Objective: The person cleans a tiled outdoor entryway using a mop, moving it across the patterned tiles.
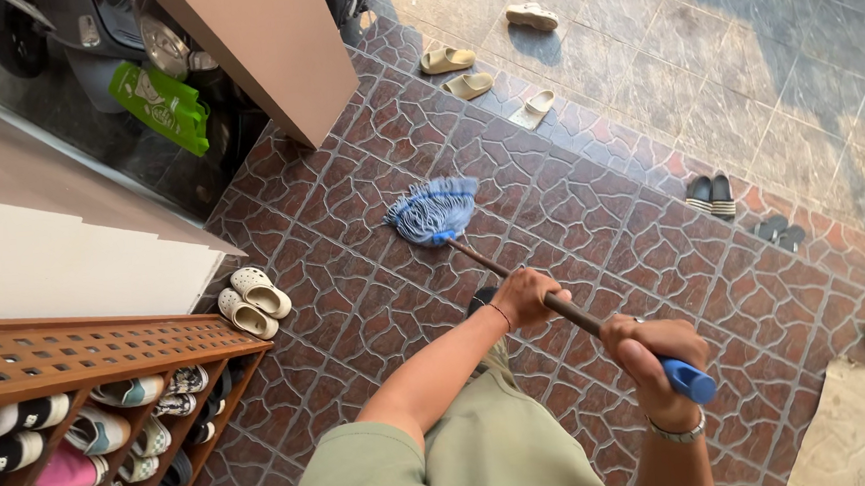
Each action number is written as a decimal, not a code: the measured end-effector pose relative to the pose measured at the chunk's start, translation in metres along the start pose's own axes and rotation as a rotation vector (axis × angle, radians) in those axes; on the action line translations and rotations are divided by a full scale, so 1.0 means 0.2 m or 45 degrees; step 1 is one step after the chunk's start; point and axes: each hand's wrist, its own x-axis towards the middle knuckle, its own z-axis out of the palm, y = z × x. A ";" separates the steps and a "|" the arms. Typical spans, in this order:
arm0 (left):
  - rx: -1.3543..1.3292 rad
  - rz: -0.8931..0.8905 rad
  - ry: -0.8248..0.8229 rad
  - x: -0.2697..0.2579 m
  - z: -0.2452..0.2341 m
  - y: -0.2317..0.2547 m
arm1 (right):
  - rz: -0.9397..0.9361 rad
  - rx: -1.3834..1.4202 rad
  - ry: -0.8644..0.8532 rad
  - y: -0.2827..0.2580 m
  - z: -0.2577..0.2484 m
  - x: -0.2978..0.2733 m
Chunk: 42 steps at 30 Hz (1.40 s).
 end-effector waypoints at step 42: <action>0.306 0.062 -0.357 -0.20 -1.18 -1.45 | 0.159 -0.503 0.058 0.81 1.77 0.48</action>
